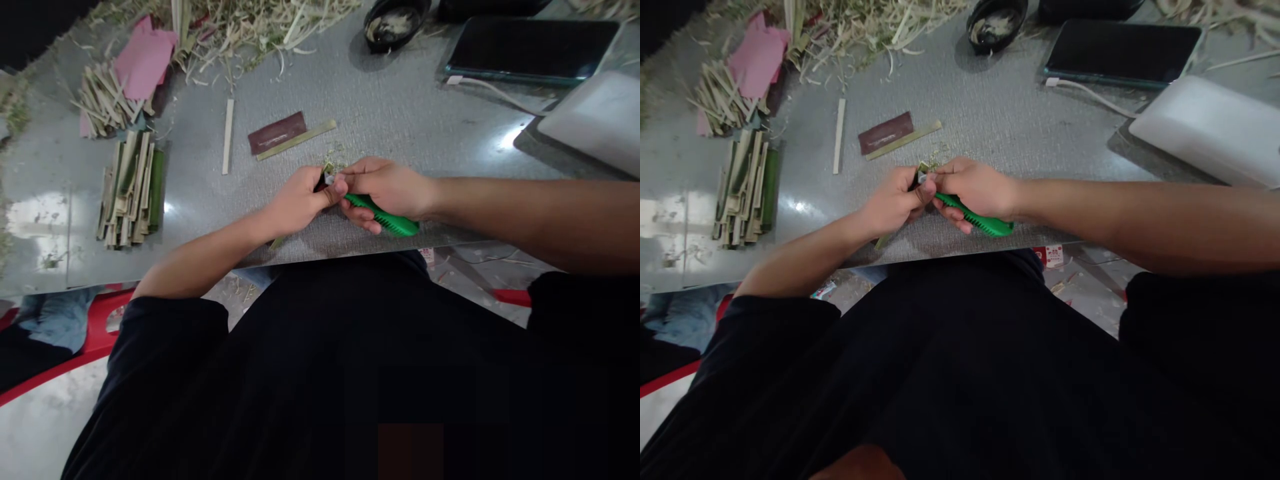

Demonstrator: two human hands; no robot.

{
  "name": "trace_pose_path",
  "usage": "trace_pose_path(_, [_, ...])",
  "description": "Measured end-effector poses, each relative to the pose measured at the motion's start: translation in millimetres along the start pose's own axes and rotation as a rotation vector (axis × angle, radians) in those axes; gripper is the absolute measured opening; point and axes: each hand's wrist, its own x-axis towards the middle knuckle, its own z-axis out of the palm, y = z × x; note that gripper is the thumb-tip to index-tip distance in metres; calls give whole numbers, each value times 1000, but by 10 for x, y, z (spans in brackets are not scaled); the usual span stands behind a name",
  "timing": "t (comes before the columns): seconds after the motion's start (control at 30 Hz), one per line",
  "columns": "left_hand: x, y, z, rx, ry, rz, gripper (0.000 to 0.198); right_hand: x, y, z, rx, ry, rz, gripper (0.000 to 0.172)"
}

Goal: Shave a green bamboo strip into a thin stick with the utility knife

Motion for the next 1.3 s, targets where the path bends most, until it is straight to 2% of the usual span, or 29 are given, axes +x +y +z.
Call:
trace_pose_path(0.2, [20,-53,5,-7,13,8,87,-8,-9,38,-31,83,-60,68])
trace_pose_path(0.37, [11,-27,-3,3,6,39,92,-10,-12,0,-14,-11,-20,68])
trace_pose_path(0.67, [23,-12,-3,-12,-13,23,93,8,24,44,-25,74,-80,71])
trace_pose_path(0.83, [18,-41,-11,0,-2,53,92,-1,-9,6,-12,4,-33,68])
trace_pose_path(0.97, [22,-64,-14,-9,-22,47,92,18,28,-7,7,49,-92,61])
trace_pose_path(1.03, [23,-61,-17,-11,-27,67,93,25,43,-12,2,54,-99,61])
trace_pose_path(1.2, [17,-69,-29,24,-4,87,94,16,38,-45,-18,-53,-51,68])
trace_pose_path(1.3, [15,-89,-31,12,-8,77,94,16,49,-37,-6,-23,-80,65])
